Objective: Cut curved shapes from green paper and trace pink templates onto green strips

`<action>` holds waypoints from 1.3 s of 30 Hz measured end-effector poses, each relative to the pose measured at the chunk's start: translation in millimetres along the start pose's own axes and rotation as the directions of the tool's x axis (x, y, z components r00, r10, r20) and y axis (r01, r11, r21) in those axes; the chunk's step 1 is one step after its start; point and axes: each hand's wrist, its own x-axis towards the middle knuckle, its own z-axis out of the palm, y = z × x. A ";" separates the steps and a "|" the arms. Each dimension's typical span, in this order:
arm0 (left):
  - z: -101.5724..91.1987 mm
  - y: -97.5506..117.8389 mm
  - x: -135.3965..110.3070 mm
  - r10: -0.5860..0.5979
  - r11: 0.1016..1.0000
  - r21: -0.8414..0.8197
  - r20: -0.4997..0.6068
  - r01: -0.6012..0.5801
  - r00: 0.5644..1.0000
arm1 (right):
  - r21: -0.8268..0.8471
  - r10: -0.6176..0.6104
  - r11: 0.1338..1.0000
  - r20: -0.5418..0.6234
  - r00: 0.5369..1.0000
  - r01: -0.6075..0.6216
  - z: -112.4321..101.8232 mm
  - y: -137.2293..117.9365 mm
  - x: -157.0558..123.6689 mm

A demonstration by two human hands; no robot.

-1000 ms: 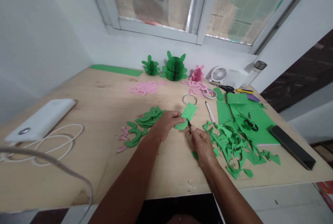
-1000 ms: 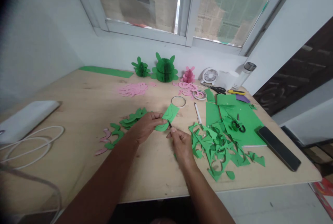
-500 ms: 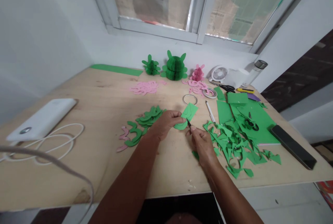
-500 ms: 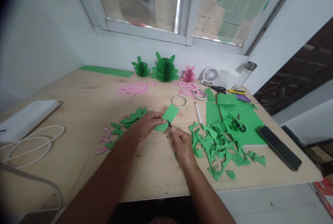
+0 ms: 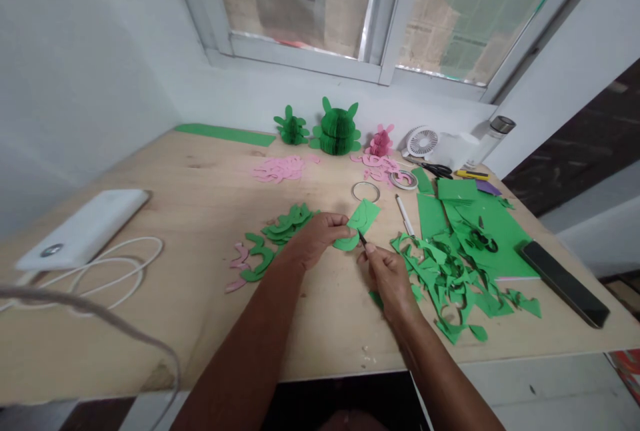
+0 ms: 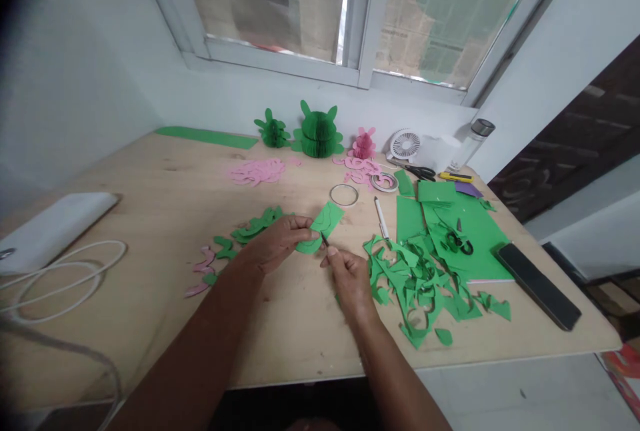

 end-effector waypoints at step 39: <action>21.2 -9.5 1.8 -0.038 0.949 -0.315 -0.076 0.012 0.996 | 0.312 -0.114 0.940 -0.097 0.989 0.139 -2.4 -4.1 -0.8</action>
